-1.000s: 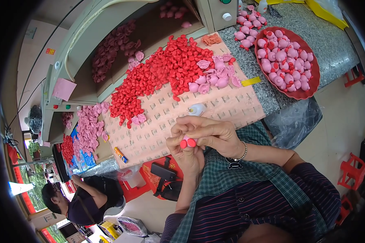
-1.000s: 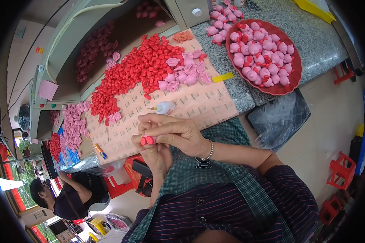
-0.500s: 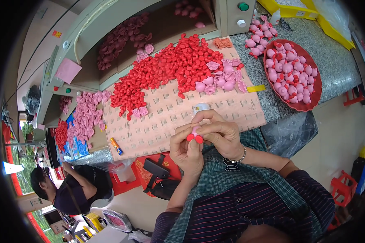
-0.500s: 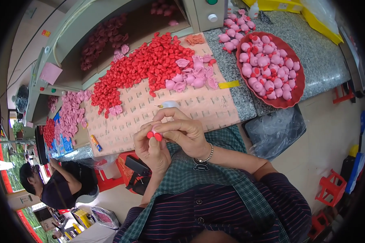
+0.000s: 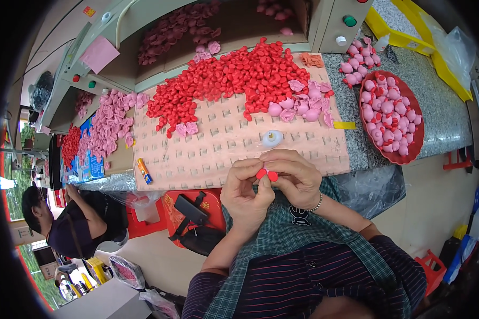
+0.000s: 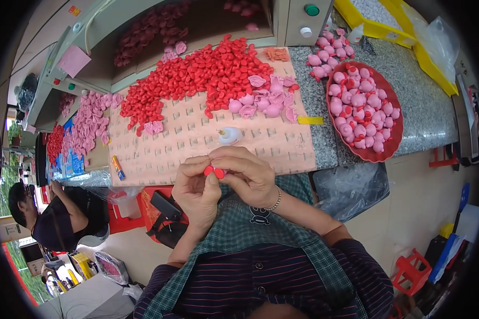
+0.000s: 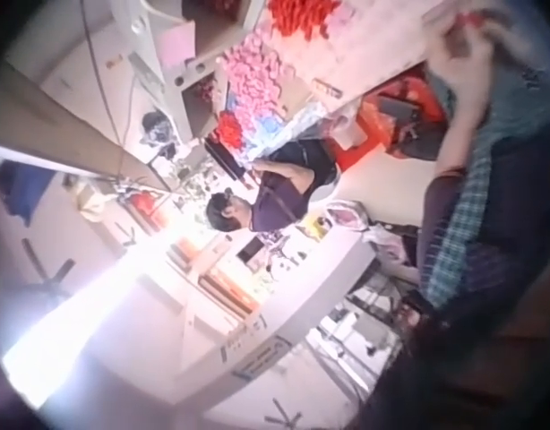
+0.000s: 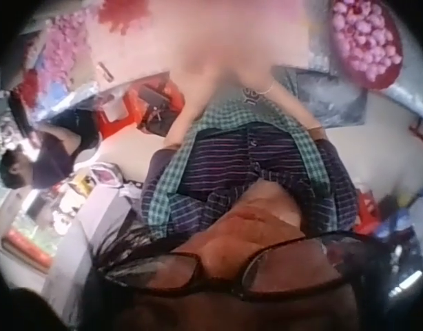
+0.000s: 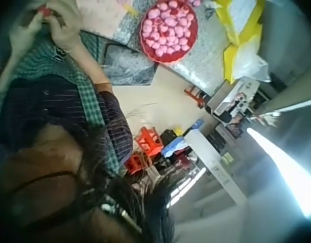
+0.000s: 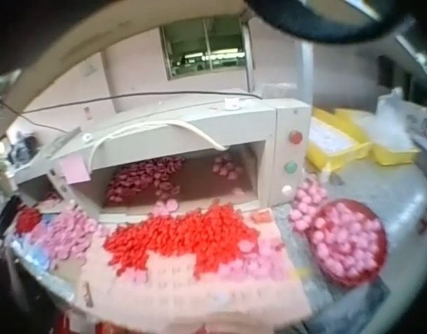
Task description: Assembling small plastic toy components by hand at a workbench.
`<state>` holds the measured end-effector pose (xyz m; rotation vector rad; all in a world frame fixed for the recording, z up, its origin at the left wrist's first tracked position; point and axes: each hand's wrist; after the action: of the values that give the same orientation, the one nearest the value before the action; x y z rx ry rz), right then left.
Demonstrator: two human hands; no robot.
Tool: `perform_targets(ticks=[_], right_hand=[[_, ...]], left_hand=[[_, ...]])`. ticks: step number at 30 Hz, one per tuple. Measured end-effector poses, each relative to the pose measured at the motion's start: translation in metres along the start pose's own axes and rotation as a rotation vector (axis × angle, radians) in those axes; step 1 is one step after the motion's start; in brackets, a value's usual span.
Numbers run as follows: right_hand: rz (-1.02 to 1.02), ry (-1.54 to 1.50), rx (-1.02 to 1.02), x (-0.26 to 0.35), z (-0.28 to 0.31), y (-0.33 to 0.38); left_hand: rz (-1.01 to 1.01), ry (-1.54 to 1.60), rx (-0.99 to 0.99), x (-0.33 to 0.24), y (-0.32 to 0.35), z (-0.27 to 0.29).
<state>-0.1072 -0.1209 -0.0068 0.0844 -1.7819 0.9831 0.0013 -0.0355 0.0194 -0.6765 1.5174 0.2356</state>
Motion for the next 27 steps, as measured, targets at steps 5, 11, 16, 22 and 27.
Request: perform_targets(ticks=[5, 11, 16, 22, 27], right_hand=[[-0.12, -0.156, -0.005, 0.0, 0.001, 0.005], [-0.114, -0.165, 0.008, 0.0, 0.001, 0.006], [-0.093, -0.176, 0.0, -0.003, -0.002, 0.007], [-0.043, -0.095, -0.063, -0.012, -0.004, 0.009], [0.063, 0.072, -0.101, -0.014, -0.005, 0.009]], left_hand=[[0.039, -0.016, 0.025, 0.003, 0.002, 0.003], [0.02, -0.098, -0.014, 0.001, 0.004, 0.0], [0.08, -0.094, -0.008, 0.0, 0.006, 0.001], [0.081, -0.087, 0.013, 0.006, 0.003, 0.001], [0.112, -0.091, 0.035, 0.004, 0.002, 0.001]])
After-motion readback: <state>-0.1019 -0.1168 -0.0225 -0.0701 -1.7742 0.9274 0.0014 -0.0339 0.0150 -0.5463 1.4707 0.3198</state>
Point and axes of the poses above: each hand's wrist, its own y-axis away from the middle knuckle, its own z-axis out of the back of the hand, x = y × z, and after that the axes turned 7 degrees about -y, right-handed
